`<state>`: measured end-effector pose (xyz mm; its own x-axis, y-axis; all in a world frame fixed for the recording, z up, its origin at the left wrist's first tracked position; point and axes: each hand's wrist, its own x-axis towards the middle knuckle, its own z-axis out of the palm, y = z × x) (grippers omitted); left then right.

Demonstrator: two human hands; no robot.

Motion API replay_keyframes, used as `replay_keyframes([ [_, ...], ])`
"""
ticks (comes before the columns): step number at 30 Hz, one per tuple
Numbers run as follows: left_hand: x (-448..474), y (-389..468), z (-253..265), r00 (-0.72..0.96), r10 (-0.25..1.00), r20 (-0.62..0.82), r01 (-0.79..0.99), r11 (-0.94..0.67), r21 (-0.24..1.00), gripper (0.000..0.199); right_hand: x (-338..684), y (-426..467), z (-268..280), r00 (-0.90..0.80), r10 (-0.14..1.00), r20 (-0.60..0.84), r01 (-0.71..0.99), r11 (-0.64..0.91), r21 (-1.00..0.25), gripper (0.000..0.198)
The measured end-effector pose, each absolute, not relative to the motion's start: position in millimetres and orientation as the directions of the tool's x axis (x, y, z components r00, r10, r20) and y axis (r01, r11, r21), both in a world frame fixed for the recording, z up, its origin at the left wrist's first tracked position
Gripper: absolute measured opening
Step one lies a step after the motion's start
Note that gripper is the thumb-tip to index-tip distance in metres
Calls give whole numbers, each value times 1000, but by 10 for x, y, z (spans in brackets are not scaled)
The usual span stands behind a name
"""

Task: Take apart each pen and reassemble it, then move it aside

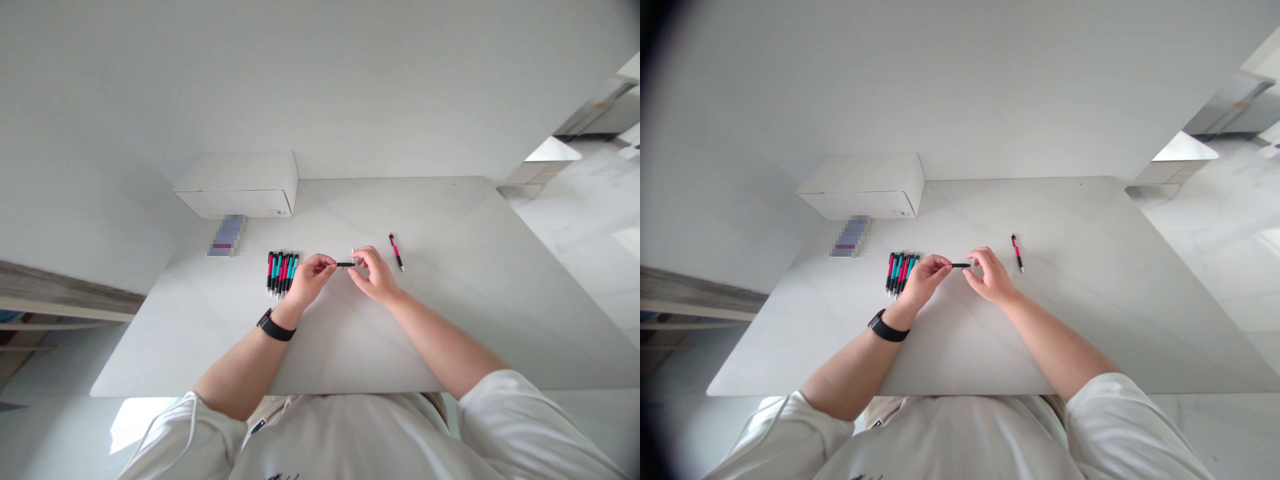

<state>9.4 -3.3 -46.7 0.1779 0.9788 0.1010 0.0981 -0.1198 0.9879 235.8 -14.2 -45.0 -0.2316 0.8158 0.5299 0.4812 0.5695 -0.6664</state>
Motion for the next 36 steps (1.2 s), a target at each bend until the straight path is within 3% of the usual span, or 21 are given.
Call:
replay_keyframes([
  [5,93,-33,-466,189,976,106,129,-132,983,26,2358,-131,-467,-257,801,540,480,591,-648,11],
  [10,91,-42,-449,201,974,102,136,-131,982,25,2364,-122,-477,-234,815,530,477,571,-669,22],
  [14,92,-38,-453,202,974,104,136,-133,982,24,2363,-128,-469,-264,804,532,483,588,-649,12],
  [19,95,-39,-454,201,974,107,124,-134,983,25,2367,-130,-457,-246,817,522,498,568,-655,22],
  [24,98,-42,-445,202,974,103,137,-133,982,26,2366,-126,-462,-270,798,538,499,594,-631,13],
  [28,94,-37,-445,202,973,115,156,-147,977,25,2365,-126,-459,-259,808,530,501,581,-641,17],
  [32,84,-47,-419,217,963,158,251,-212,945,20,2363,-117,-456,-264,795,546,501,597,-627,12],
  [36,89,-89,-356,258,918,302,434,-389,813,16,2361,-109,-460,-254,791,557,539,594,-598,13],
])
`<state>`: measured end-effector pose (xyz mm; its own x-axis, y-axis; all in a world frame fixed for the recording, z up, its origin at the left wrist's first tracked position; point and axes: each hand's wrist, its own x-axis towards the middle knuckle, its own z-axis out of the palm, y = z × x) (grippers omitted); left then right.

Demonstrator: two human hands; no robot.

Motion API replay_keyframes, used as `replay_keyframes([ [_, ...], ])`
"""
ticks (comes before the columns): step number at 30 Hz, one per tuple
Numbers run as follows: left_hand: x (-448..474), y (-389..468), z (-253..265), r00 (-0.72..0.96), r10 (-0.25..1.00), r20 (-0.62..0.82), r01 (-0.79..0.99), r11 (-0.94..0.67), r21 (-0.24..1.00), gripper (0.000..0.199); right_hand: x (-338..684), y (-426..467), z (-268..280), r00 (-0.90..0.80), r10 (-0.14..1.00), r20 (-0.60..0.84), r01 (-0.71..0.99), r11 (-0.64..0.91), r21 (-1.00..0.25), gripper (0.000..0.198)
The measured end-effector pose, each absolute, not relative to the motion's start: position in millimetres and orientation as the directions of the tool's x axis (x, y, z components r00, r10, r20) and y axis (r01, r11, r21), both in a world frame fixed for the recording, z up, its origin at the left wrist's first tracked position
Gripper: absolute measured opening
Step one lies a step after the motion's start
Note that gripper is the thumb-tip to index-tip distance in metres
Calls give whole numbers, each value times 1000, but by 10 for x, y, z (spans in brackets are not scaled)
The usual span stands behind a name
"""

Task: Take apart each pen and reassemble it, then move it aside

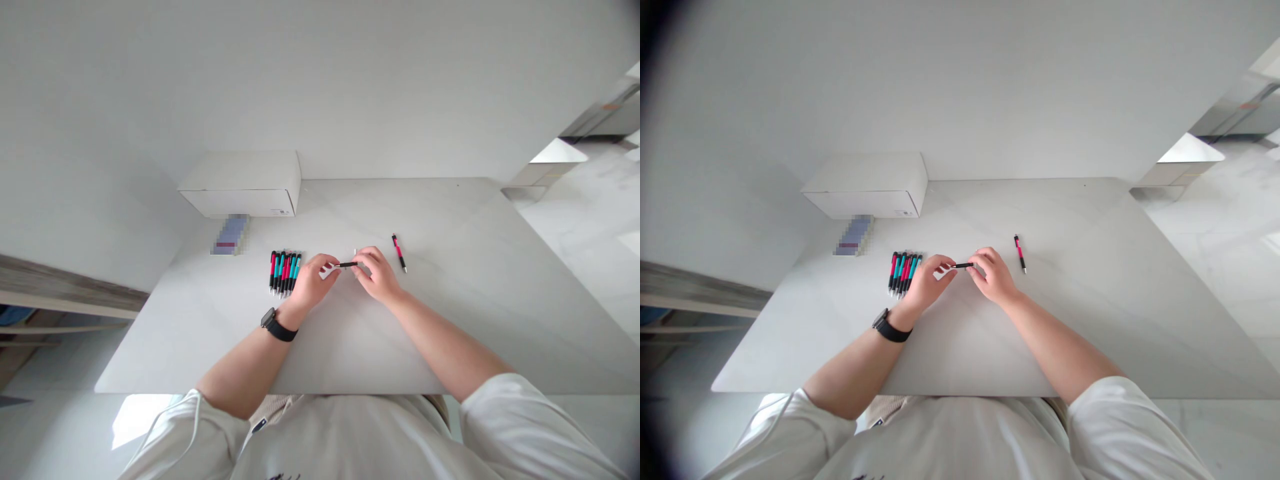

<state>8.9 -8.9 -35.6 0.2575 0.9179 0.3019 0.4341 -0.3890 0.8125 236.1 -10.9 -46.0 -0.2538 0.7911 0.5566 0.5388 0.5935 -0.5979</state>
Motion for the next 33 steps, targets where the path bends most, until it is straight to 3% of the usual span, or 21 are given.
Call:
replay_keyframes([
  [3,105,-117,-320,313,859,406,509,-513,691,23,2352,-121,-461,-291,785,547,576,600,-556,16],
  [6,113,-120,-307,335,838,431,536,-545,644,16,2341,-130,-458,-327,783,529,606,603,-518,18],
  [11,106,-100,-299,236,886,398,531,-461,711,13,2338,-82,-488,-255,814,521,717,521,-463,21],
  [18,109,-99,-287,183,911,370,465,-412,784,15,2267,2,-642,-287,837,465,797,478,-368,36],
  [23,109,-103,-291,180,916,359,466,-401,789,16,2221,1,-677,-279,859,429,828,442,-346,22],
  [28,99,-96,-294,196,910,366,471,-414,779,14,2234,-12,-654,-276,853,443,808,455,-373,15],
  [33,105,-91,-319,205,909,363,473,-417,776,15,2316,-54,-544,-179,819,546,700,496,-514,8],
])
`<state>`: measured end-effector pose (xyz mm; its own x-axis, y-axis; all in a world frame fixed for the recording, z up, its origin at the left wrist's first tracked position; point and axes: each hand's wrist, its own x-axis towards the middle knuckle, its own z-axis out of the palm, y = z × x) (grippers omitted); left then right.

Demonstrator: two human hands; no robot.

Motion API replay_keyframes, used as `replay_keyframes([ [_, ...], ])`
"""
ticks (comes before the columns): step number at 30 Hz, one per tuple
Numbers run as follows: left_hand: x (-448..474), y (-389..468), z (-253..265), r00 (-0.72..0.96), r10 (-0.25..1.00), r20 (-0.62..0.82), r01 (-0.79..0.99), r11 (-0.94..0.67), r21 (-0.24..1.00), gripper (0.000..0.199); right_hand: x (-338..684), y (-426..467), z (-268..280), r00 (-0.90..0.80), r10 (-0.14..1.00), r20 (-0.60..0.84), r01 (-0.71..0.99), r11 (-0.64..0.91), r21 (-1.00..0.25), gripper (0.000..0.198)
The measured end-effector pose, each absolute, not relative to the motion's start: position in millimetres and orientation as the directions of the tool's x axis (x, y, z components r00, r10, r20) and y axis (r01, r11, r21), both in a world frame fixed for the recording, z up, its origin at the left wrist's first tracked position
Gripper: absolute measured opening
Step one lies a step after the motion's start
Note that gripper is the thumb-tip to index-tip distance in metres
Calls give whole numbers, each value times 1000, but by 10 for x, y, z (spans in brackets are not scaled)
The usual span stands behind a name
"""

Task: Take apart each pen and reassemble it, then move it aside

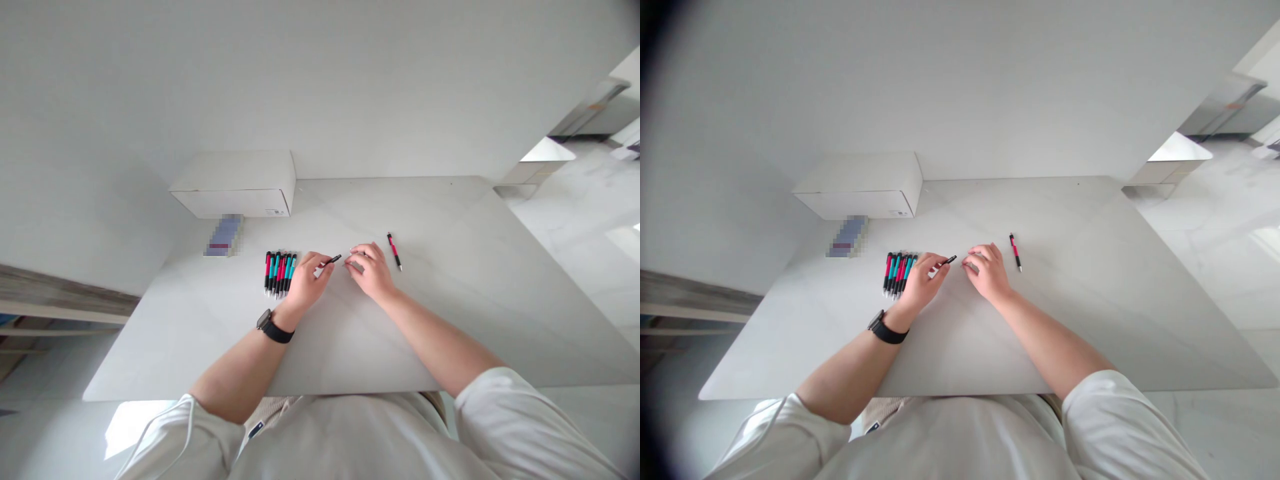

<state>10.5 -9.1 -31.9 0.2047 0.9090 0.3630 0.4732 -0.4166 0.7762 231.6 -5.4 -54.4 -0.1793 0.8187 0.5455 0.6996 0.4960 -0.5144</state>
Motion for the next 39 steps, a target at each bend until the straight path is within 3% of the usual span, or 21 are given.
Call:
replay_keyframes([
  [7,117,-111,-341,257,902,347,454,-430,781,18,2384,-129,-380,4,791,612,567,503,-653,8],
  [25,112,-106,-360,294,895,335,457,-440,773,18,2349,-122,-428,-80,801,594,554,531,-641,11],
  [39,97,-71,-416,301,894,332,468,-442,765,16,2360,-136,-449,-246,764,596,562,613,-555,34],
])
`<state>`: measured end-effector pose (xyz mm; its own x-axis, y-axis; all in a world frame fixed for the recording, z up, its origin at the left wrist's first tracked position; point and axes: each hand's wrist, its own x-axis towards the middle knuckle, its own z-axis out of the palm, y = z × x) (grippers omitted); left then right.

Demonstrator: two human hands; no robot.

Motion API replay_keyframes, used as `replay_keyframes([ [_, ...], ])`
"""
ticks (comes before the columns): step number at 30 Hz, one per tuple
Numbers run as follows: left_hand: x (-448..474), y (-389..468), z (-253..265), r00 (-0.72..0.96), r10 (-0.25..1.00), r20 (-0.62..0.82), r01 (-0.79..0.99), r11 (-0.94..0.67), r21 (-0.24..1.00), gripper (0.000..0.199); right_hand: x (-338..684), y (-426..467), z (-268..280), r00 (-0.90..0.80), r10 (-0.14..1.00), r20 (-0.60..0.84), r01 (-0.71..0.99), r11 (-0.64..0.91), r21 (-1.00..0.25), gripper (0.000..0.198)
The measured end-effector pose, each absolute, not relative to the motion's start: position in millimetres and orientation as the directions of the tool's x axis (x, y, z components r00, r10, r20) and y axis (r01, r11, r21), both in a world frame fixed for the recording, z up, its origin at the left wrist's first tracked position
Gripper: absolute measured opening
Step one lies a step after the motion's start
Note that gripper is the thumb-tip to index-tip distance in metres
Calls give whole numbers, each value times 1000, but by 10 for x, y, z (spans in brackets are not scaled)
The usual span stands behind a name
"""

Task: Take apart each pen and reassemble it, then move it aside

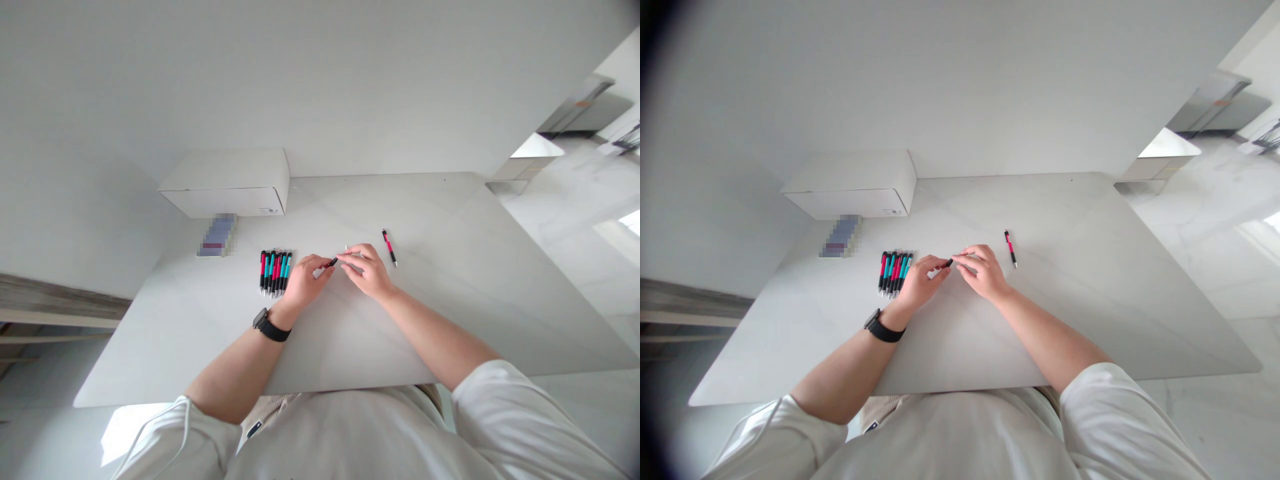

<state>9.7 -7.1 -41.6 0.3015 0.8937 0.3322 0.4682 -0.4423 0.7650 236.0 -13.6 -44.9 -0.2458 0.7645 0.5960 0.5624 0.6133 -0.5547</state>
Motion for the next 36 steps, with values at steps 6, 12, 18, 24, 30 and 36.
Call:
replay_keyframes([
  [6,106,-52,-446,253,906,338,473,-421,774,19,2448,-62,-541,-123,829,546,719,454,-527,34],
  [12,106,-53,-448,260,899,353,490,-438,754,17,2449,-58,-644,-170,871,461,866,355,-351,24],
  [18,104,-56,-427,241,892,382,502,-451,738,16,2313,-203,-490,-343,883,321,872,426,-240,16],
  [24,103,-57,-424,225,886,406,496,-463,735,15,2223,-337,-277,-369,909,193,913,393,-107,19],
  [30,100,-60,-422,235,883,407,488,-469,736,15,2094,-376,-173,-338,941,19,941,338,6,21],
  [36,95,-71,-408,230,889,397,473,-458,752,15,2064,-356,-180,-357,929,-100,933,359,9,25],
])
